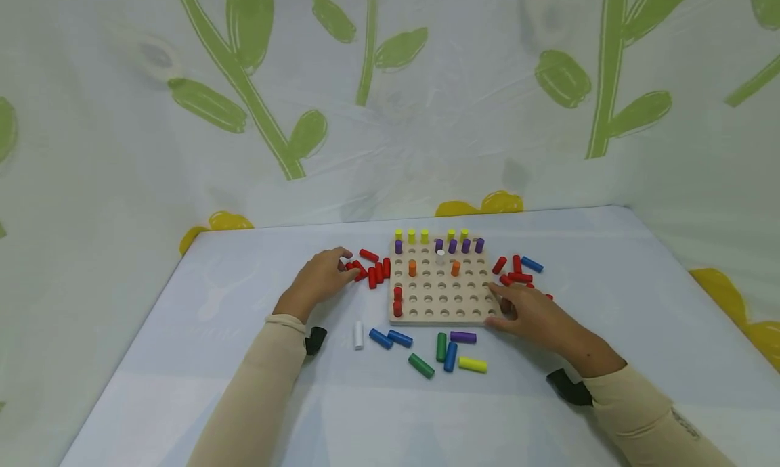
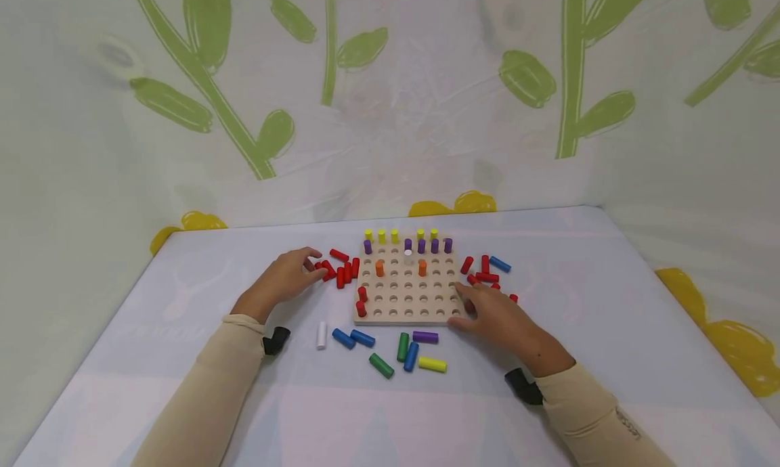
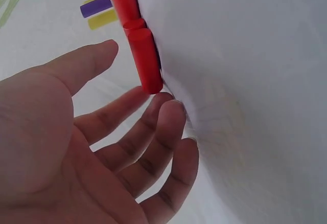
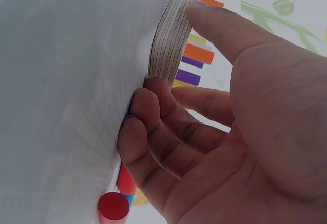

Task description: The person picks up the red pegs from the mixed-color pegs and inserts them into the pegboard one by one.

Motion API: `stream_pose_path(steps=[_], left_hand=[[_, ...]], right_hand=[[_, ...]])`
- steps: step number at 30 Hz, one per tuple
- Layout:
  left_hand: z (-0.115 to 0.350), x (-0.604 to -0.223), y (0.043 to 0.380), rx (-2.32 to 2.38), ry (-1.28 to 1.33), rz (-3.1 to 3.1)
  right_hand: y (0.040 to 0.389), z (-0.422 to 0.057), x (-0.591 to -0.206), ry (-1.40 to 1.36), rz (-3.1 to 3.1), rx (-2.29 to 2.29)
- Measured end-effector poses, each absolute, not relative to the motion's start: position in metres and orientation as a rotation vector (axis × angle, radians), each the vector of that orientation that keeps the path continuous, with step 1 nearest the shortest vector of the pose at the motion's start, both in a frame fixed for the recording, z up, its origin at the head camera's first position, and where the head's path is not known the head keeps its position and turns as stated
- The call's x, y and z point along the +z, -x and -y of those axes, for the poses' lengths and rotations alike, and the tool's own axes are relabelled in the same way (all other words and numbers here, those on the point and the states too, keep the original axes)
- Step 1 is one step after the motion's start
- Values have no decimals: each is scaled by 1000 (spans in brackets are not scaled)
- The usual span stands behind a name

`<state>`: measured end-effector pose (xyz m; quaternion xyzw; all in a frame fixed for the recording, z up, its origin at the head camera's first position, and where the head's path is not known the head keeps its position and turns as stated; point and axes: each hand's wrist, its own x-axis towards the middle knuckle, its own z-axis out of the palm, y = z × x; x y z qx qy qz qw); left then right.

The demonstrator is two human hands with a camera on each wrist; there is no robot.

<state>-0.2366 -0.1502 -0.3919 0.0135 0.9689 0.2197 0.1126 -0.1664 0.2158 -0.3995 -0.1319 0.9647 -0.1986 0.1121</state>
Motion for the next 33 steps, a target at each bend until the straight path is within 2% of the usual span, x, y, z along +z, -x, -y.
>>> stream_pose_path(steps=[33], left_hand=[[150,-392,235,612,-24,-2869]], right_hand=[[169,-216,-396,391,-2810,-600]])
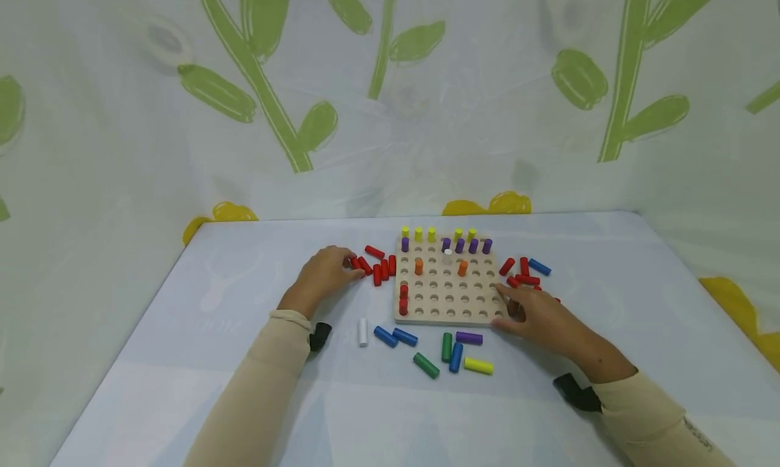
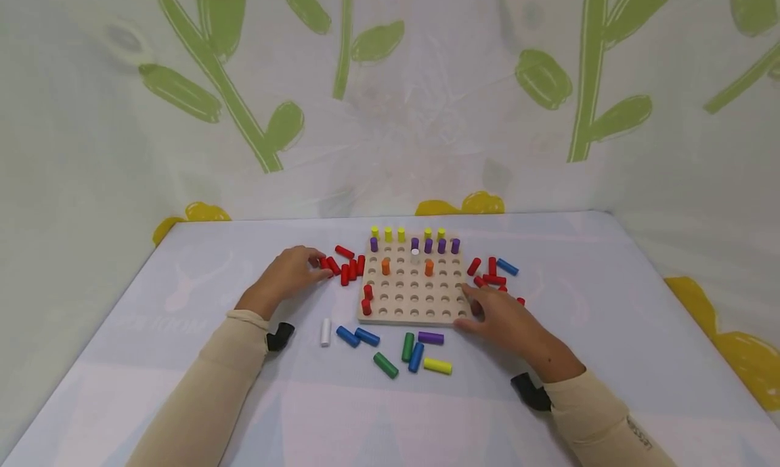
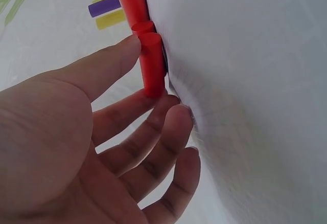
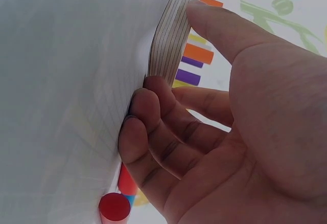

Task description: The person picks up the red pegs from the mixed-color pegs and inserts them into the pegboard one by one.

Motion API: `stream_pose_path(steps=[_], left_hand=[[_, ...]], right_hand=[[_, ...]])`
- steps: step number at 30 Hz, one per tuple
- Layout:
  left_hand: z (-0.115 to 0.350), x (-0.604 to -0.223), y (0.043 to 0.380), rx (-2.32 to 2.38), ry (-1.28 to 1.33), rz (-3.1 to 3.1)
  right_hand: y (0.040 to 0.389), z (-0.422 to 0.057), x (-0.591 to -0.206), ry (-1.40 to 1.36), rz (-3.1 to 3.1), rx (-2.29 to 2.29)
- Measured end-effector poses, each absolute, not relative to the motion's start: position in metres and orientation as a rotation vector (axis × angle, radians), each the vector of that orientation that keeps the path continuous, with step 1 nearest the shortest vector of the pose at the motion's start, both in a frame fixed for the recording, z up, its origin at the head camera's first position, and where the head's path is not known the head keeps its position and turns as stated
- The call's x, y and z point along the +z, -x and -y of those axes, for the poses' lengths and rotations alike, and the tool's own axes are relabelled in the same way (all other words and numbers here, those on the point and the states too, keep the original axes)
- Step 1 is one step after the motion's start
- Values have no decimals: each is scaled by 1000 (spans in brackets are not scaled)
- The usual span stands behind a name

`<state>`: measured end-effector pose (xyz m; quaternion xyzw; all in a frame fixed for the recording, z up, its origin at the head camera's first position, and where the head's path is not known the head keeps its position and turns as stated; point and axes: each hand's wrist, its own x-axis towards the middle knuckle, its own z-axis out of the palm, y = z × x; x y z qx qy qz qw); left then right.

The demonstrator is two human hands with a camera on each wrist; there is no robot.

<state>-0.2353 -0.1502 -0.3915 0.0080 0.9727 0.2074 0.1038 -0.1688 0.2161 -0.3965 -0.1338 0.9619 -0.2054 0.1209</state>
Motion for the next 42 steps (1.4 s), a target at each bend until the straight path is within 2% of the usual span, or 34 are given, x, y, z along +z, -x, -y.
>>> stream_pose_path(steps=[22,42], left_hand=[[150,-395,233,724,-13,-2803],[145,-387,233,768,-107,-2863]], right_hand=[[166,-217,-405,392,-2801,-609],[168,-217,-400,407,-2823,-609]])
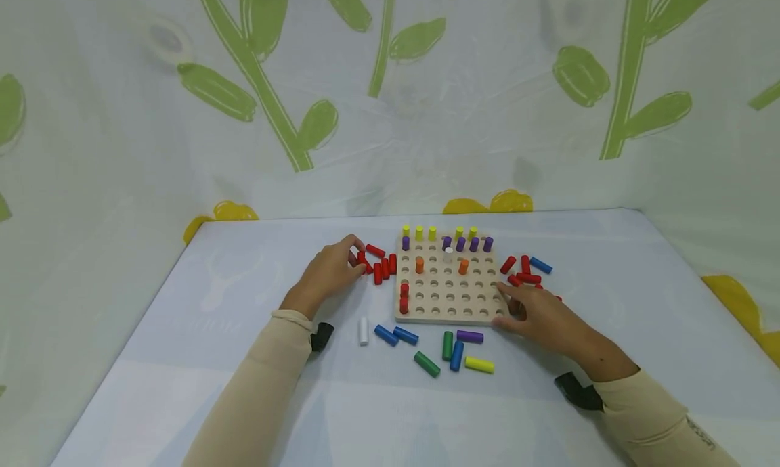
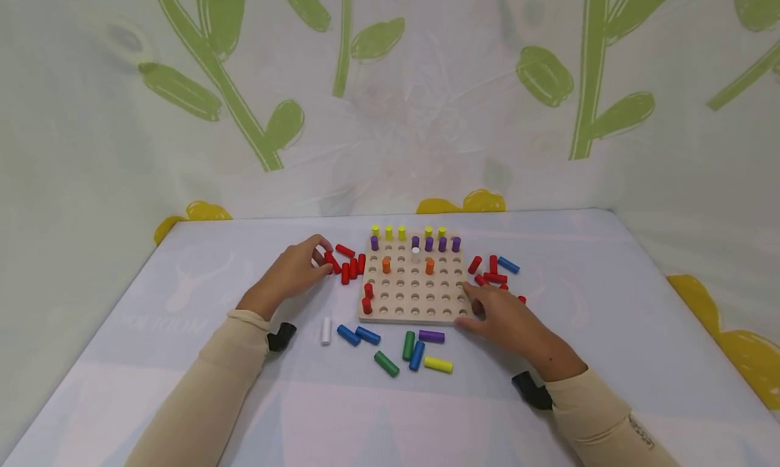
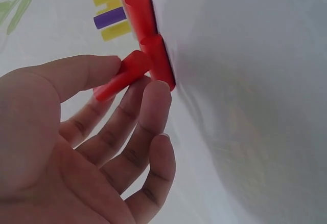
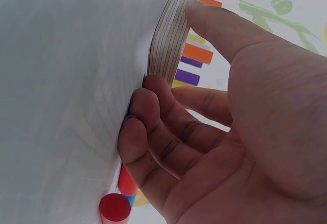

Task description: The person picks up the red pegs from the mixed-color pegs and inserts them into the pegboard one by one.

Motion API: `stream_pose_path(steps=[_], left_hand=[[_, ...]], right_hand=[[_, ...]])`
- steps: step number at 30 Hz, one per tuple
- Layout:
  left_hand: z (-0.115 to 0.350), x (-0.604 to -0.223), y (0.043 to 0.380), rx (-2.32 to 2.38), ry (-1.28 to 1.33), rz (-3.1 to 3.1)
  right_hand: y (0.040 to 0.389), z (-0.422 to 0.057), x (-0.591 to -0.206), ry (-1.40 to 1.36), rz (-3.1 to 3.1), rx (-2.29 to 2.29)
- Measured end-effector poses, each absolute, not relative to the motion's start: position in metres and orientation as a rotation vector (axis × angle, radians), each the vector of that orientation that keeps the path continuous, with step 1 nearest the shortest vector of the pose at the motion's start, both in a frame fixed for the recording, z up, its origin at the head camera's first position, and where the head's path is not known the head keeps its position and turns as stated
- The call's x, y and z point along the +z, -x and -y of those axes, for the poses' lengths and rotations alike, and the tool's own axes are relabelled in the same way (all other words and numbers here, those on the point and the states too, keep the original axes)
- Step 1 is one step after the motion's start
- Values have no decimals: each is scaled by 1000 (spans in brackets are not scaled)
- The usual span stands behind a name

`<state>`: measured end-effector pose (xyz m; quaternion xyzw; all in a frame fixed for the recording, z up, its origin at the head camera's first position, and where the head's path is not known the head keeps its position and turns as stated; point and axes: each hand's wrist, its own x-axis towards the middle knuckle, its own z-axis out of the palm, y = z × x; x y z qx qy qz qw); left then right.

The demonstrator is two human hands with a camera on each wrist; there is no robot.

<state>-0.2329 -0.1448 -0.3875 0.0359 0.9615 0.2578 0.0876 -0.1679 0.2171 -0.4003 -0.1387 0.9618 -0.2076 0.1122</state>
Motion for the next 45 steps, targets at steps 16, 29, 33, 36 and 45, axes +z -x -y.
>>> stream_pose_path(steps=[16,29,33,36,45], left_hand=[[130,-375,223,957,-229,-2872],[112,-362,210,1069,-383,-2853],[109,-361,207,1045,-442,-2866],[107,-361,206,1037,-485,-2871],[99,-359,200,1036,-559,-2840]], right_hand=[[169,-216,-400,400,-2806,-625],[172,-215,-398,402,-2803,-599],[172,-215,-398,407,-2800,-581],[172,-214,-397,405,-2795,-533],[170,-214,-392,408,-2793,-374]])
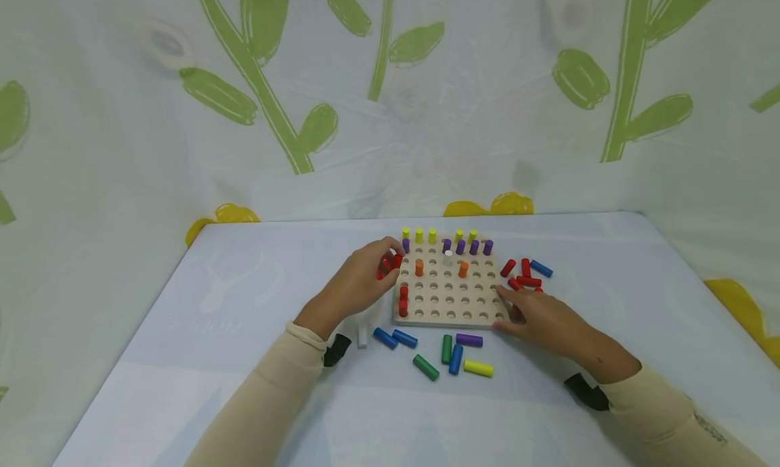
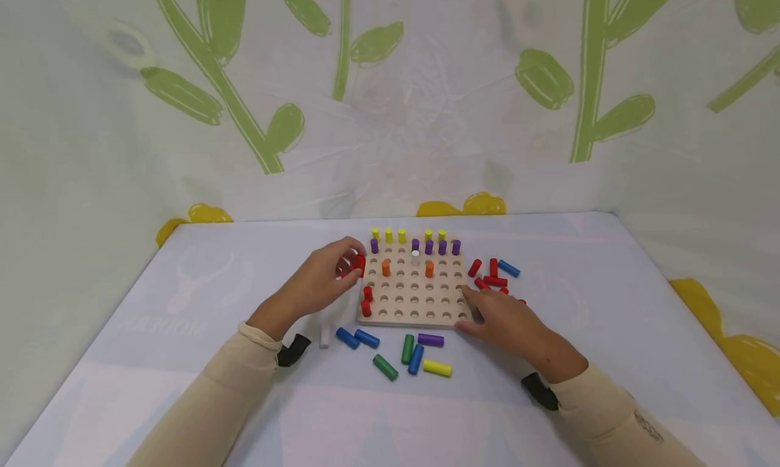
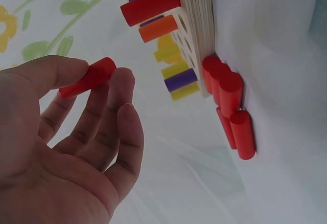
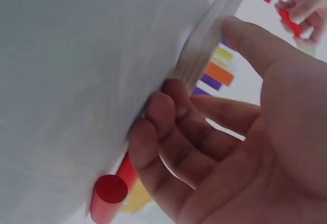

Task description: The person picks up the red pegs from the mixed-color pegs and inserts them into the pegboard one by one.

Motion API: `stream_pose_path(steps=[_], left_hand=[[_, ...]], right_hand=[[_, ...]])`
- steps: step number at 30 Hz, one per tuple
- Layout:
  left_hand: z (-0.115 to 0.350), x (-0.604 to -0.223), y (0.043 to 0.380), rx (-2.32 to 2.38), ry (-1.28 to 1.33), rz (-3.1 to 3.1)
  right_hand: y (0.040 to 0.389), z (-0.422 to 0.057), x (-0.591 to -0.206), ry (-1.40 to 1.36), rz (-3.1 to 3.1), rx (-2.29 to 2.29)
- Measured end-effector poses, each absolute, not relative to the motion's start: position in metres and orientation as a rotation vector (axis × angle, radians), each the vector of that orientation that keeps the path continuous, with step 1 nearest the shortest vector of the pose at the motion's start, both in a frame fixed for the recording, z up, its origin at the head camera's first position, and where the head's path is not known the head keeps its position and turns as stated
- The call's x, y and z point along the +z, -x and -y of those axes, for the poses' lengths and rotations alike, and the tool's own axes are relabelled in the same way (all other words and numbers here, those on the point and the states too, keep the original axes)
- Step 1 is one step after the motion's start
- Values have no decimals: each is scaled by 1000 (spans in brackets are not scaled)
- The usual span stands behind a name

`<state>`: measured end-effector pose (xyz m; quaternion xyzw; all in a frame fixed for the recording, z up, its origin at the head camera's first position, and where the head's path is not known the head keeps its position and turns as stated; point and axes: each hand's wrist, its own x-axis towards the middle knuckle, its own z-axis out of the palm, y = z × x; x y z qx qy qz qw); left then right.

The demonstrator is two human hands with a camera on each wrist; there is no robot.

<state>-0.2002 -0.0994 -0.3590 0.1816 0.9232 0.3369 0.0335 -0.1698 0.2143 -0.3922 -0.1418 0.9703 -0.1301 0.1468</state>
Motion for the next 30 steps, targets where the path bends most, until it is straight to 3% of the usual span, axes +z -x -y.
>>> stream_pose_path(steps=[30], left_hand=[[82,-361,186,954,-646,-2812]], right_hand=[[162,-218,-393,445,-2832,-454]])
